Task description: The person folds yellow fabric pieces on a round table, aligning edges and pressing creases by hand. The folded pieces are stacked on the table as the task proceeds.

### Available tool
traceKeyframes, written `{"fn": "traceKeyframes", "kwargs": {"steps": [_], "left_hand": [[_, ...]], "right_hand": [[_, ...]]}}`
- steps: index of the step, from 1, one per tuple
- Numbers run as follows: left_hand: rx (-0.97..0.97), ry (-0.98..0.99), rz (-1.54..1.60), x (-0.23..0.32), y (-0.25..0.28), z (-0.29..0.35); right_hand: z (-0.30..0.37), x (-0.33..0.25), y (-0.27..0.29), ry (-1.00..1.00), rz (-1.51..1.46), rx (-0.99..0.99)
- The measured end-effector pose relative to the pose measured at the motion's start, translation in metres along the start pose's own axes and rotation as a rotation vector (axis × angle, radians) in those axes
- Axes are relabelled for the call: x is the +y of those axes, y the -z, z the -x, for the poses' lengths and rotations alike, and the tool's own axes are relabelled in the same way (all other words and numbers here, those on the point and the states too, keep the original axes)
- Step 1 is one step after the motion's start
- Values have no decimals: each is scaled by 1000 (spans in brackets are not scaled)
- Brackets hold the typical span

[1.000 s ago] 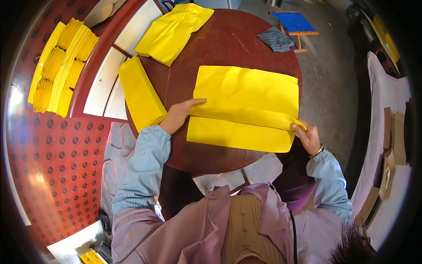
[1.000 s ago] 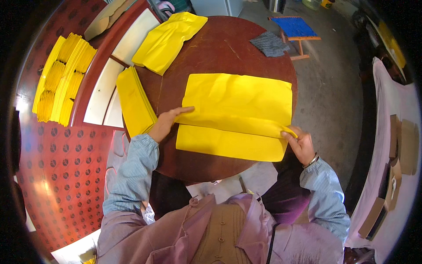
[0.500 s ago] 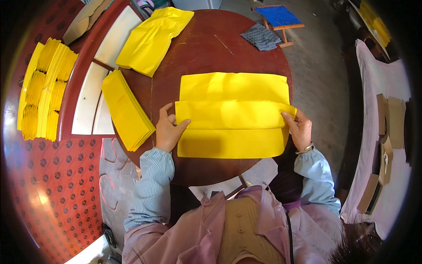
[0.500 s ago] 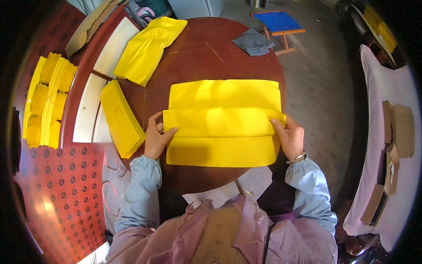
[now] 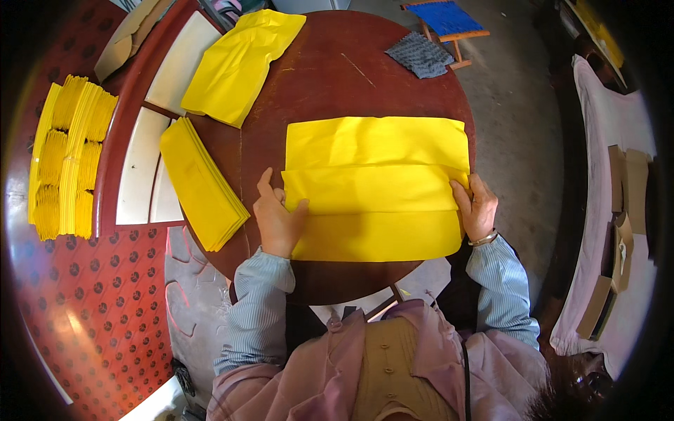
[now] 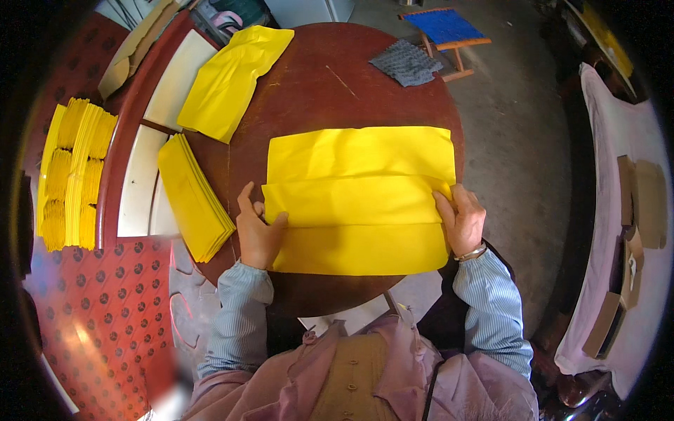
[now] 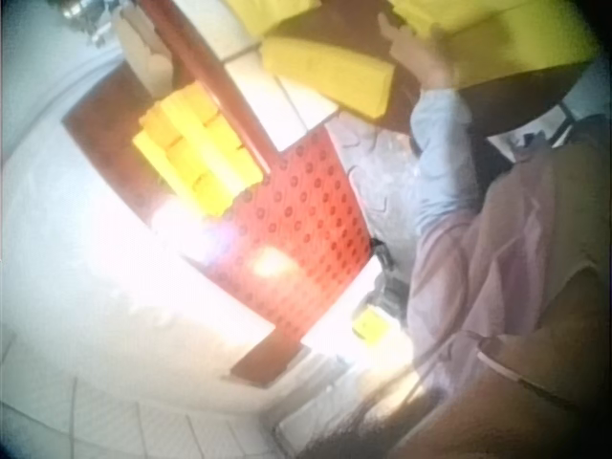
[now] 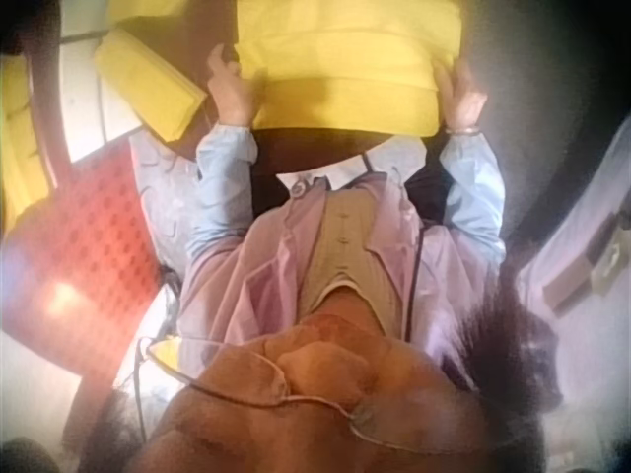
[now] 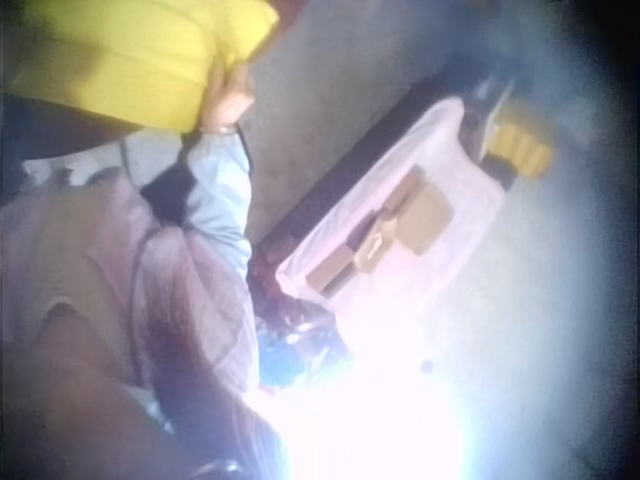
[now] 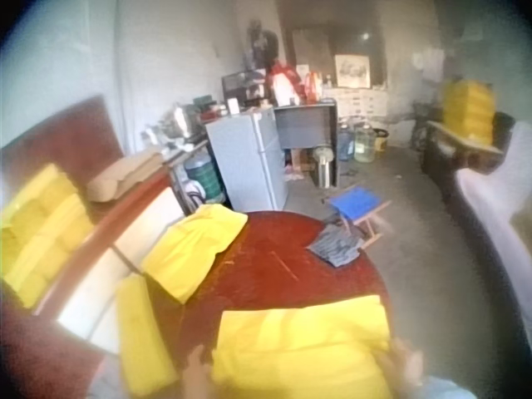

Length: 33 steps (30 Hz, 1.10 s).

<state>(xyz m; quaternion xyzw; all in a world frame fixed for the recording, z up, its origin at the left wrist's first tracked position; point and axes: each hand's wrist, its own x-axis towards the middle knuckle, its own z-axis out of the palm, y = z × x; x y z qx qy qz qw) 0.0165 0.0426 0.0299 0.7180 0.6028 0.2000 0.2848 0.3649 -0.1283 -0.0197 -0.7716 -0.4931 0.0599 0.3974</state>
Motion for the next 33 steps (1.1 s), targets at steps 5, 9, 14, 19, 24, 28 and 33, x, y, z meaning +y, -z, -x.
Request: {"fn": "traceKeyframes", "kwargs": {"steps": [5,9,14,19,24,28,33], "left_hand": [[310,-566,-513,8,-4,8],[-202,-821,-304,6,-1,-9],[-525,-334,-30,16,-19,-19],[-201,-539,-399,24,-66,8],[-21,-551,-547,24,-88,17],[-35,-497,-611,22,-84,11],[7,-445,-524,-6,-67,1]], "right_hand": [[-1,-2,1,37,36,3],[-1,0,1,45,88,-14],[-3,-2,2,56,62,0],[-7,-36,18,94,376,110],[10,-117,-66,536,333,22],[13,-113,-103,289,494,-272],[11,-59,-45,234,694,-268]]}}
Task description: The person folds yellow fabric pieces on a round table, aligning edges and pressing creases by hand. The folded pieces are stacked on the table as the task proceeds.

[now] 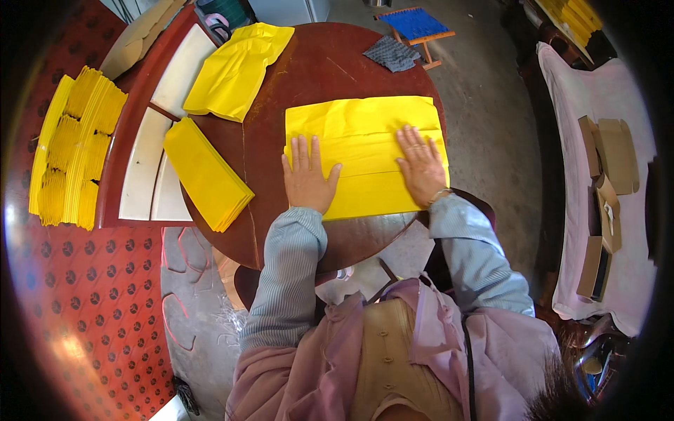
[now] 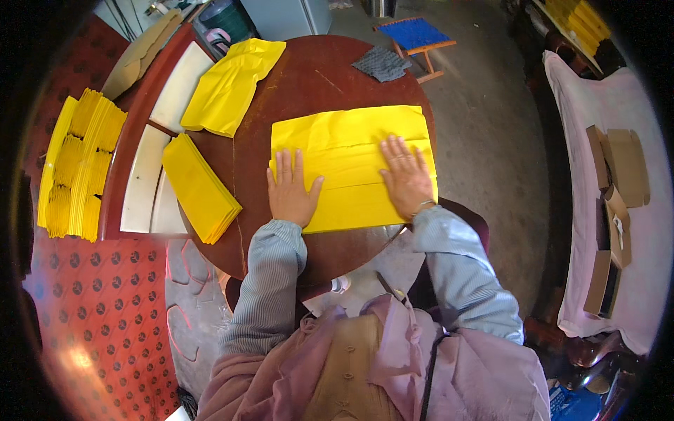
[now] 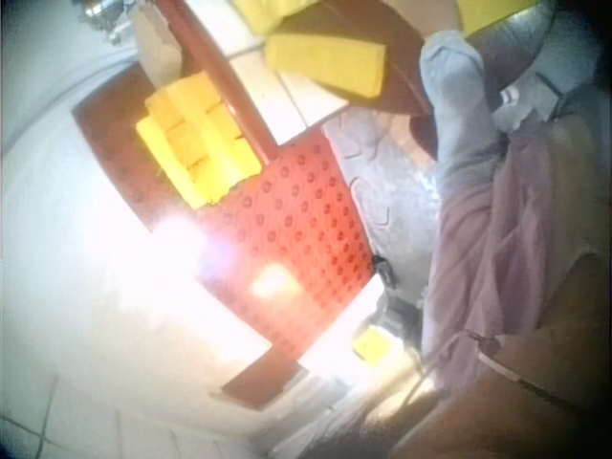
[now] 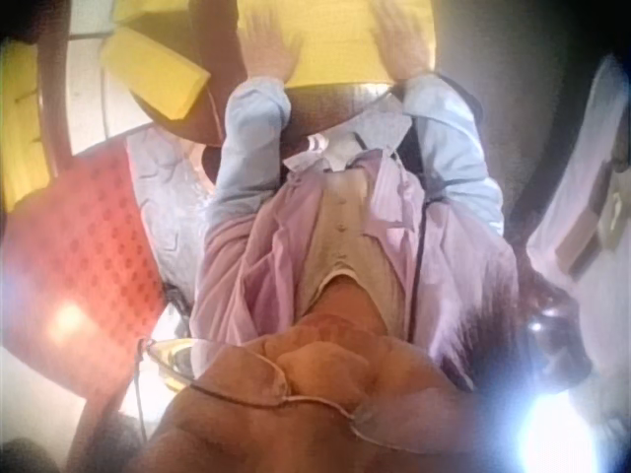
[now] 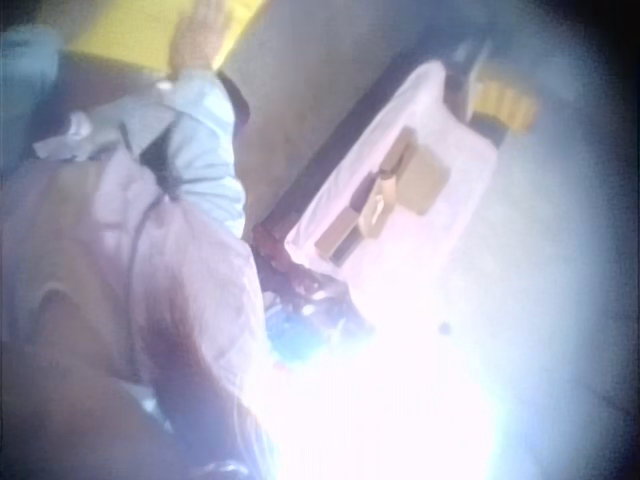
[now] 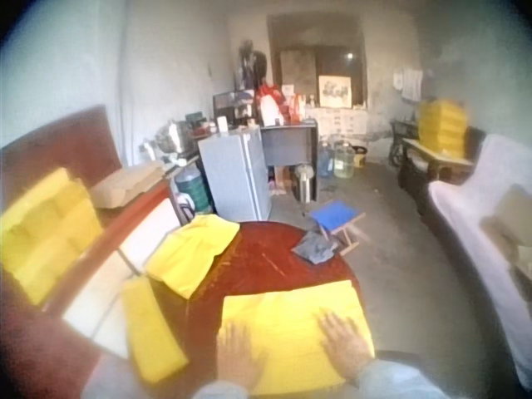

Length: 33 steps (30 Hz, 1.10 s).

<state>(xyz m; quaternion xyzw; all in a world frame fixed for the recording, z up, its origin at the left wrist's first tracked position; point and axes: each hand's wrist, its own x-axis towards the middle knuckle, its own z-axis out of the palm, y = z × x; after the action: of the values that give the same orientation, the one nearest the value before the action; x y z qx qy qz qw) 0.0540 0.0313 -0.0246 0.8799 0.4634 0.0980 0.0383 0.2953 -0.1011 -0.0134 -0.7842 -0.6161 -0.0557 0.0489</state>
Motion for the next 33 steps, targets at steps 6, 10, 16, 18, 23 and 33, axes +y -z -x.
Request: {"fn": "traceKeyframes", "kwargs": {"steps": [6,10,16,18,23,33], "left_hand": [[18,26,43,-14,0,-6],[176,35,141,-6,25,3],[186,519,1431,55,26,43],[88,689,1824,64,20,37],[-35,1017,1888,69,22,20],[105,1166,1731,85,10,-11]], "right_hand": [[2,5,23,-136,-81,-193],[0,4,24,-139,-48,-216],[-2,5,19,-103,-70,-155],[-4,4,18,-106,-52,-170],[-6,4,16,-102,-49,-167],[-5,4,19,-103,-136,-171]]}}
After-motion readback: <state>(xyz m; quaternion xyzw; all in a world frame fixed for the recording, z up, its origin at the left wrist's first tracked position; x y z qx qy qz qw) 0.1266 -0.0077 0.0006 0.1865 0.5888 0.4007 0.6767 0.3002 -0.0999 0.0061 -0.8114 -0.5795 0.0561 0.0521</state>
